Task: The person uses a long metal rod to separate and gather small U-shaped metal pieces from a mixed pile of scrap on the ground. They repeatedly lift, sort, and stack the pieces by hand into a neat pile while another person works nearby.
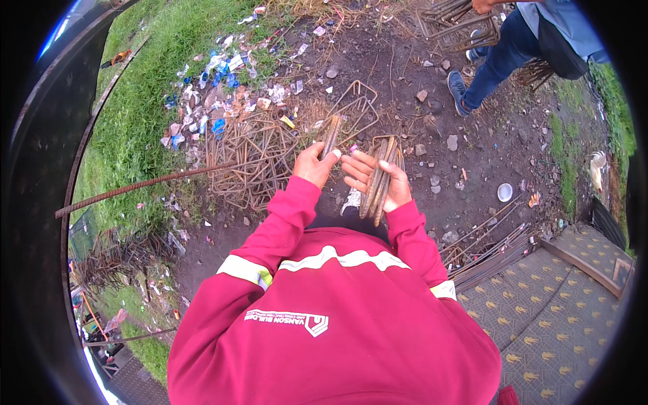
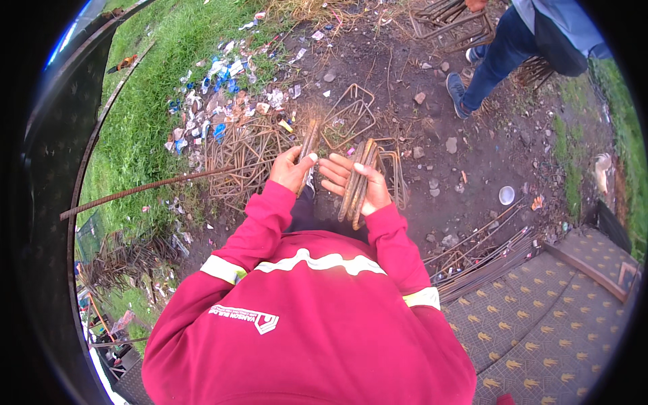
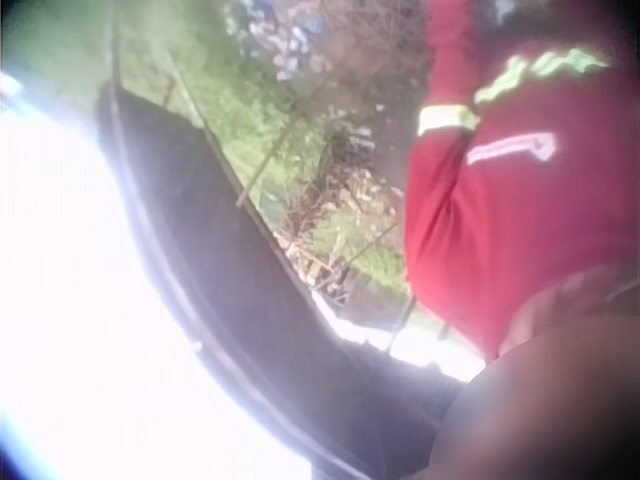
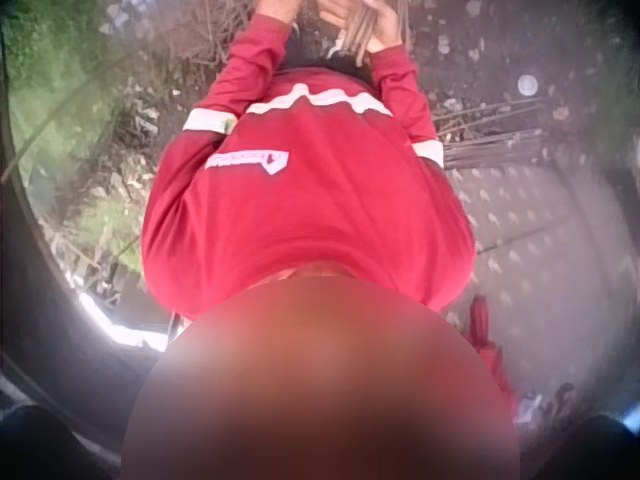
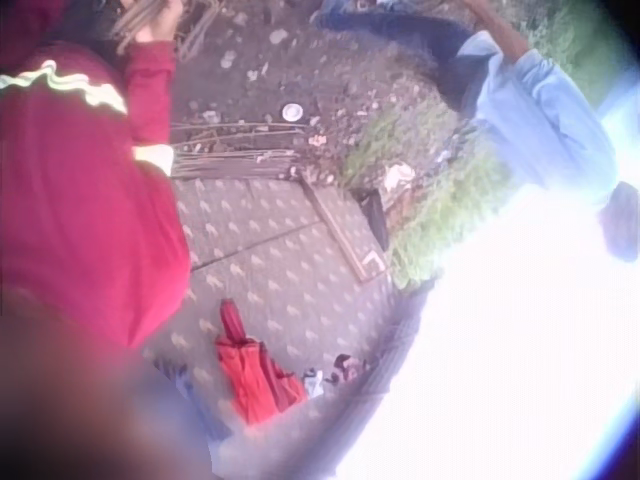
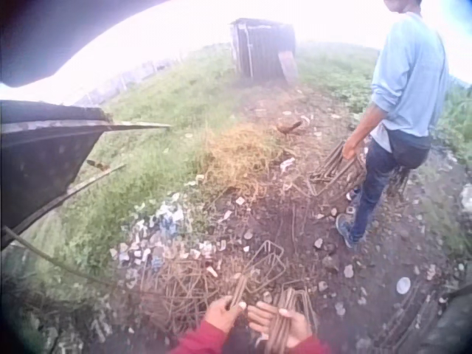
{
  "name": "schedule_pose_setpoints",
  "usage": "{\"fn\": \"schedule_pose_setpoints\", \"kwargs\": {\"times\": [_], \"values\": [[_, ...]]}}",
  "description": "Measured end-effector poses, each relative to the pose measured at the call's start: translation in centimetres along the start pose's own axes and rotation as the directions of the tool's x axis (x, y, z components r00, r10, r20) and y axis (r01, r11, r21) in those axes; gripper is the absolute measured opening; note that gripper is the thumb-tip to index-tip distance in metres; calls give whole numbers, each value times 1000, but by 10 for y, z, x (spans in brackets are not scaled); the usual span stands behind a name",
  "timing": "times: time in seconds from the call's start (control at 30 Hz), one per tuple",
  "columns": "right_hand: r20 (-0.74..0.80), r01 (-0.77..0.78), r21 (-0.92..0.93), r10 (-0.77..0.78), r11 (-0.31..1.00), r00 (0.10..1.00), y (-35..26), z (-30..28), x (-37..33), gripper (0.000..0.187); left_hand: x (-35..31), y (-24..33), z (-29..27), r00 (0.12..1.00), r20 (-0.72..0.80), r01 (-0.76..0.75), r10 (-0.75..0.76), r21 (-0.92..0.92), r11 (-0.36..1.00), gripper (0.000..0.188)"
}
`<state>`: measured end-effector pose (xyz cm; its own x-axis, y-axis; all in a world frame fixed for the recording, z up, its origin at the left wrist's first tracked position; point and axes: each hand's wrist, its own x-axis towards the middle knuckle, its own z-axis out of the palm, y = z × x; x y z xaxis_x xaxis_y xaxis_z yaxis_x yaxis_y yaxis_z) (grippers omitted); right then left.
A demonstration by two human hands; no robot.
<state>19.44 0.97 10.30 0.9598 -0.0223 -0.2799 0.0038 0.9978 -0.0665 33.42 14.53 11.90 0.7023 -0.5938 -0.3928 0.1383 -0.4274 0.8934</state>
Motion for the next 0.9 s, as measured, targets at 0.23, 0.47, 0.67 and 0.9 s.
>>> {"fn": "schedule_pose_setpoints", "kwargs": {"times": [0.23,0.47,0.67,0.9], "values": [[79,-3,-85,9,996,997,3,15,15,84,-46,19,20,992,62,-118,112,90,989,26],[107,56,120,-69,991,992,18,19,7,92,-64,41,21,990,121,-106,68,343,933,30],[137,49,84,-60,995,989,22,27,0,96,-77,50,14,993,114,4,-28,205,979,29],[190,15,48,-24,999,982,28,32,0,93,-85,48,7,995,90,-67,50,201,977,30]]}}
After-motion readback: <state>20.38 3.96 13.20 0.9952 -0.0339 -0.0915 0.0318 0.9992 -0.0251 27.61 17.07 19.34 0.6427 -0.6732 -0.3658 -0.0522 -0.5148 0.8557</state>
